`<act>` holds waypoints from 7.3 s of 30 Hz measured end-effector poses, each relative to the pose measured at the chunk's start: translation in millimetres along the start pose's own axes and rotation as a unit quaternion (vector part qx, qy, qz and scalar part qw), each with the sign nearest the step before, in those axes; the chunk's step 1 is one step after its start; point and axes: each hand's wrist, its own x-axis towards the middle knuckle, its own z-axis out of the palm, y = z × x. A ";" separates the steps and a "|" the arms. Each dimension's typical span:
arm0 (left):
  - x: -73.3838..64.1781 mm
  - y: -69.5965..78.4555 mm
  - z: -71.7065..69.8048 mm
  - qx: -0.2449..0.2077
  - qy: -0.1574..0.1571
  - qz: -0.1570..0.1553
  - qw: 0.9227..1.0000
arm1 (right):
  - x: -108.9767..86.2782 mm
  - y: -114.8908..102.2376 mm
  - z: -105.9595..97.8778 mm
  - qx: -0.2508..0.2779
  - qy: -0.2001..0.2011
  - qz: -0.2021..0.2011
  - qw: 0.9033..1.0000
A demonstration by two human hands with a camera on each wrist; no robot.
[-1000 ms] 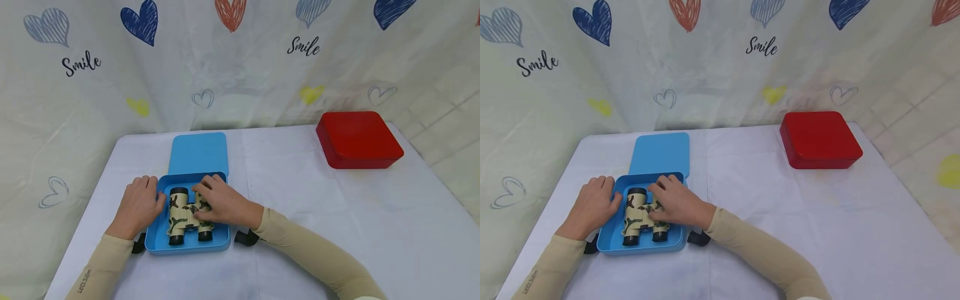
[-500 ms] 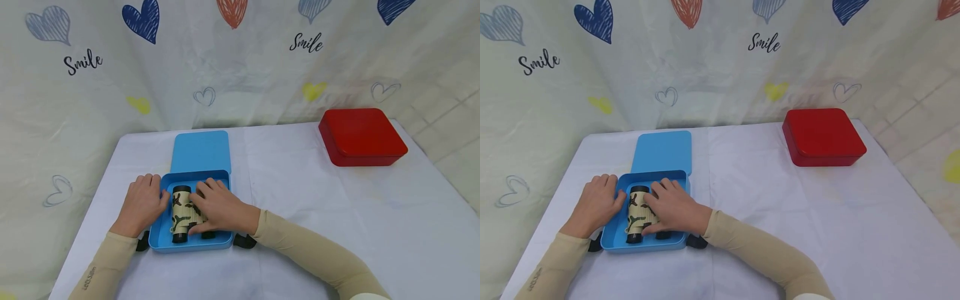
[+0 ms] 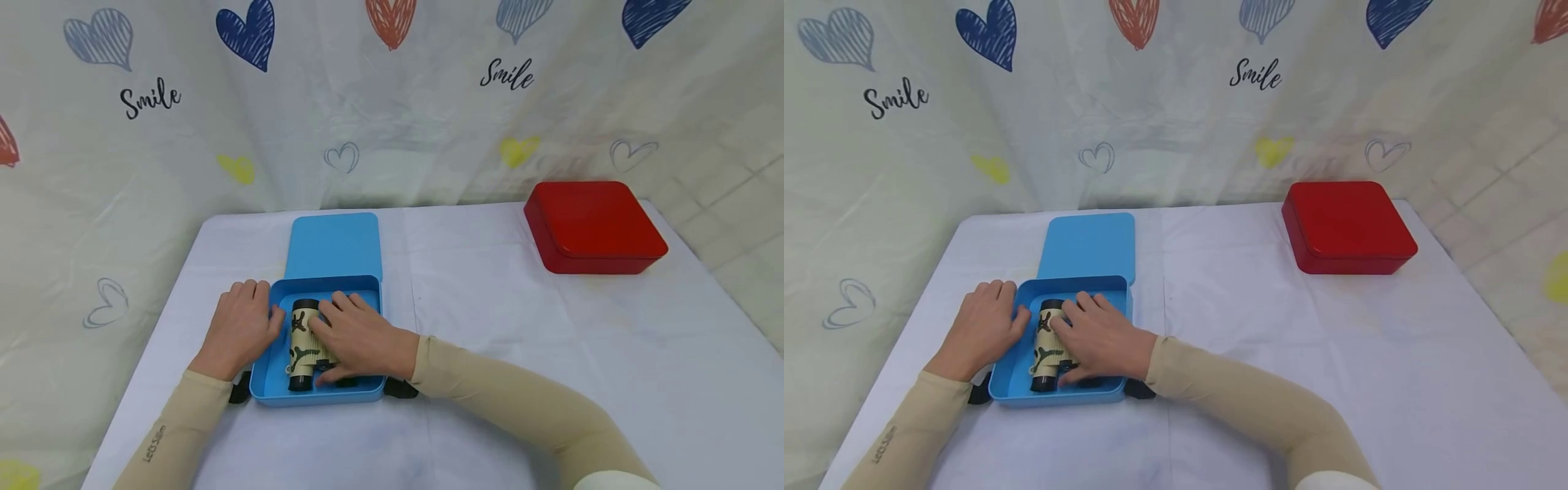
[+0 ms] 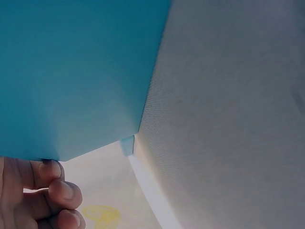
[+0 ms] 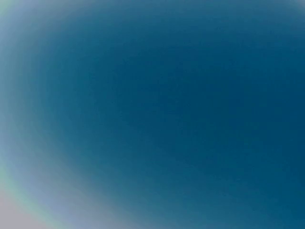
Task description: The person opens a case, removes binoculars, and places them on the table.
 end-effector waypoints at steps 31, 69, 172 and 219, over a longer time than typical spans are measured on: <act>-0.3 3.0 0.0 0.004 0.006 0.002 1.000 | 0.0 -4.4 -3.0 -0.034 -0.044 -0.026 0.998; -3.2 4.1 -1.9 0.001 -0.004 -0.006 1.000 | -2.5 -3.1 -22.2 -0.068 -0.062 -0.041 0.995; -5.5 4.4 -5.2 -0.005 -0.002 0.009 1.000 | -78.1 68.6 -59.3 -0.012 0.029 0.014 0.999; -3.7 6.3 -4.7 0.016 0.005 0.022 1.000 | -116.8 97.0 -35.8 -0.009 0.000 0.036 0.999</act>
